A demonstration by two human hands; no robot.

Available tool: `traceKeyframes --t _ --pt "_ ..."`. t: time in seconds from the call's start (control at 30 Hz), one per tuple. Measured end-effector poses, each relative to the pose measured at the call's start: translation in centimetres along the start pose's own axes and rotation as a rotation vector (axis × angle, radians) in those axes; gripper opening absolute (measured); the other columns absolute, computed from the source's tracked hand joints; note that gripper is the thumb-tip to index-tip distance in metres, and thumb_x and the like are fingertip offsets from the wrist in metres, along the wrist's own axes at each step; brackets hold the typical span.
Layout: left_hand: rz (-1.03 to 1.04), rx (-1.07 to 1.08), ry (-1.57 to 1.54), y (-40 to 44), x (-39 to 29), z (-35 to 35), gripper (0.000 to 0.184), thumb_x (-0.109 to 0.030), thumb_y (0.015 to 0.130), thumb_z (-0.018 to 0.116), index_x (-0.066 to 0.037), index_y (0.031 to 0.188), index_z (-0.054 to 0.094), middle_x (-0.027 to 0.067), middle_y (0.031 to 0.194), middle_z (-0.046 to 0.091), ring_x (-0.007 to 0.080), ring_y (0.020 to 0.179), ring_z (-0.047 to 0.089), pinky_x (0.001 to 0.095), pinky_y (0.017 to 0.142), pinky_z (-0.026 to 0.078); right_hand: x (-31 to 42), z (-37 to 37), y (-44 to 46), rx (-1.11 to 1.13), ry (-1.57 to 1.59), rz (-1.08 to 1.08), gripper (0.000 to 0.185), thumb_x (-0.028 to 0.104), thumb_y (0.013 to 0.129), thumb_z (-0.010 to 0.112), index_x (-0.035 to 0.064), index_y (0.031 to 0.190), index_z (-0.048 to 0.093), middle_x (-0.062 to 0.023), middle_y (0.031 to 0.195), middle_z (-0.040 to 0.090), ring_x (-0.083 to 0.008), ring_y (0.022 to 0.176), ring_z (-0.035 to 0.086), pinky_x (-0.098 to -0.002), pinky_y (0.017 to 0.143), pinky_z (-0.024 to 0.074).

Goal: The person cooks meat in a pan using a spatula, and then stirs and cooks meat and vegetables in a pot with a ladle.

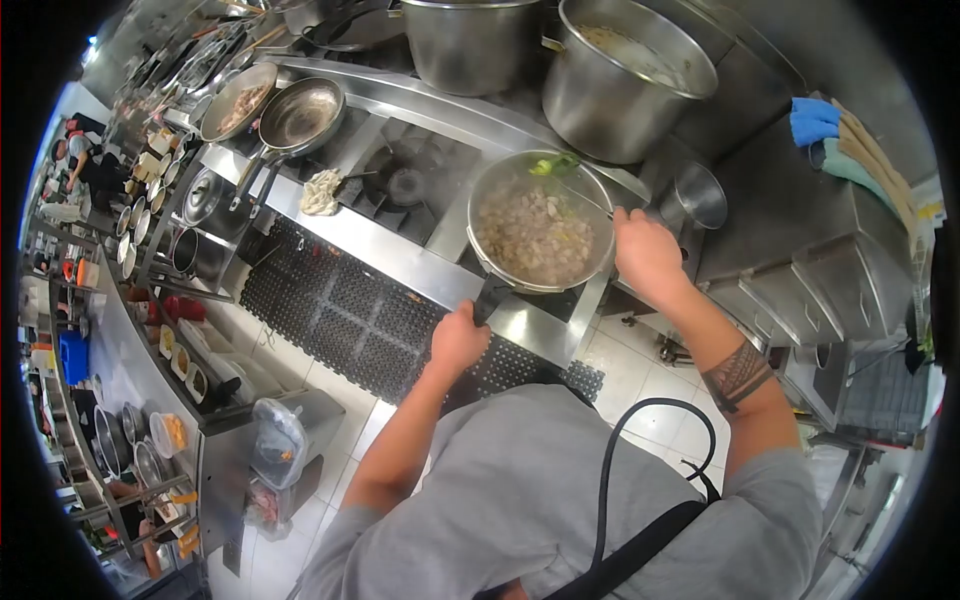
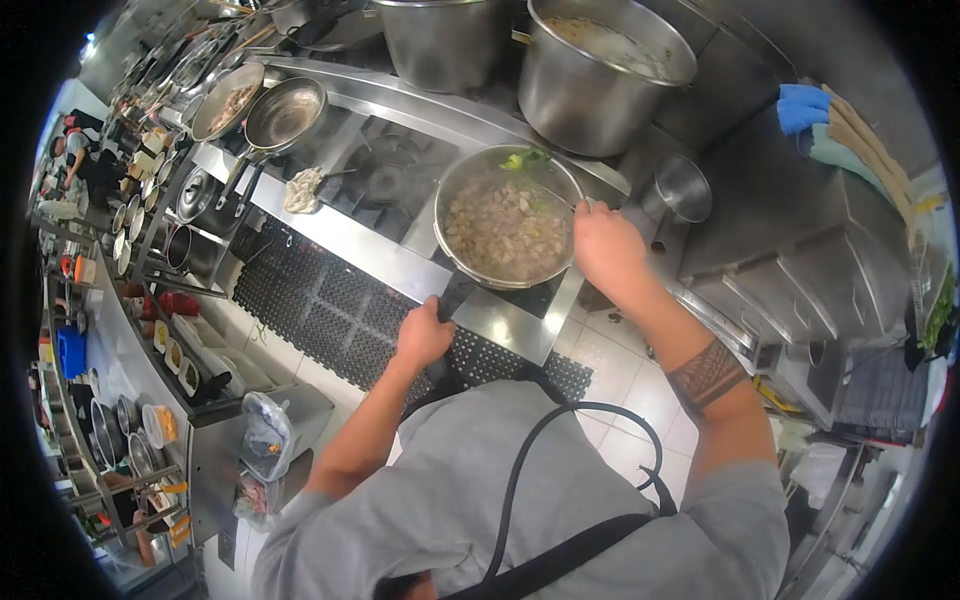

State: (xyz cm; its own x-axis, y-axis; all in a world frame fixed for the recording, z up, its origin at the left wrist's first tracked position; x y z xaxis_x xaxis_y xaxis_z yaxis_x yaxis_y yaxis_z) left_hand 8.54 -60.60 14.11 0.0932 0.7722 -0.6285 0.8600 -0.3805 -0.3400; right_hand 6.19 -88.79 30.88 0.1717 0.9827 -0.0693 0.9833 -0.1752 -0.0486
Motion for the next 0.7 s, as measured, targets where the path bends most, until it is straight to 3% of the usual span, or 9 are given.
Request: traceKeyframes --t 0.1,0.23,0.43,0.57,0.67,0.7 --pt "0.015 -0.014 0.003 -0.2 0.3 0.5 0.032 -0.019 0.077 0.067 0.003 0.097 0.057 0.0324 0.089 0.066 0.0496 0.091 0.064 0.0544 0.082 0.050 0.1 6.9 1.8 0.052 -0.025 -0.024 0.025 0.007 0.084 0.053 -0.0036 0.105 0.064 -0.0211 0.102 0.067 -0.0349 0.092 0.069 -0.0441 0.078 0.0569" --pt "0.009 -0.016 0.005 -0.1 -0.3 -0.2 0.031 -0.020 0.077 0.067 0.004 0.096 0.057 0.0322 0.090 0.066 0.0488 0.092 0.064 0.0534 0.083 0.051 2.5 9.2 1.1 0.205 0.011 -0.169 0.022 0.007 0.085 0.053 -0.0031 0.099 0.067 -0.0211 0.101 0.068 -0.0362 0.091 0.070 -0.0447 0.076 0.0576" --pt "0.017 -0.020 -0.007 0.0 0.3 0.8 0.028 -0.017 0.077 0.067 0.004 0.094 0.060 0.0322 0.089 0.066 0.0483 0.090 0.065 0.0525 0.082 0.052 0.7 6.7 -1.9 0.401 -0.038 -0.332 0.022 0.003 0.081 0.055 -0.0036 0.098 0.067 -0.0220 0.101 0.067 -0.0383 0.094 0.068 -0.0456 0.080 0.0565" --pt "-0.039 0.003 -0.054 -0.8 -0.4 0.2 0.028 -0.016 0.077 0.067 0.005 0.095 0.061 0.0331 0.091 0.066 0.0481 0.094 0.064 0.0511 0.085 0.051 -0.3 2.8 -3.6 0.331 0.006 -0.353 0.026 0.001 0.079 0.056 -0.0043 0.102 0.065 -0.0222 0.100 0.066 -0.0392 0.094 0.067 -0.0467 0.081 0.0557" --pt "-0.036 0.023 -0.051 -0.9 -0.5 0.0 0.027 -0.015 0.078 0.067 0.005 0.094 0.061 0.0337 0.092 0.066 0.0486 0.094 0.064 0.0509 0.085 0.051 -2.1 -0.6 -2.3 0.350 -0.058 -0.253 0.034 0.000 0.076 0.057 -0.0032 0.109 0.061 -0.0205 0.097 0.065 -0.0399 0.088 0.066 -0.0498 0.078 0.0537" --pt "-0.038 0.023 -0.053 -1.0 -0.6 0.0 0.027 -0.015 0.078 0.067 0.005 0.094 0.061 0.0337 0.092 0.066 0.0486 0.094 0.064 0.0509 0.085 0.051 -2.7 -1.0 -1.8 0.263 -0.063 -0.210 0.033 0.000 0.076 0.056 -0.0029 0.109 0.061 -0.0205 0.096 0.064 -0.0400 0.087 0.066 -0.0503 0.077 0.0536"
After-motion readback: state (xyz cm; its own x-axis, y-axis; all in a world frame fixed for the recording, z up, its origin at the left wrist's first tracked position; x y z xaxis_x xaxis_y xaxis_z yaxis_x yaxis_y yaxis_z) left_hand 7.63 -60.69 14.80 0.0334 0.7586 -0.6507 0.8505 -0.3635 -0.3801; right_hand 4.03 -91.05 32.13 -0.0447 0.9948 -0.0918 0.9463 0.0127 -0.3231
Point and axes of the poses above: each hand's wrist, its own y-axis towards the middle knuckle, its own z-axis out of the palm, x = y × z, the point moved 5 cm from there along y, towards the middle knuckle
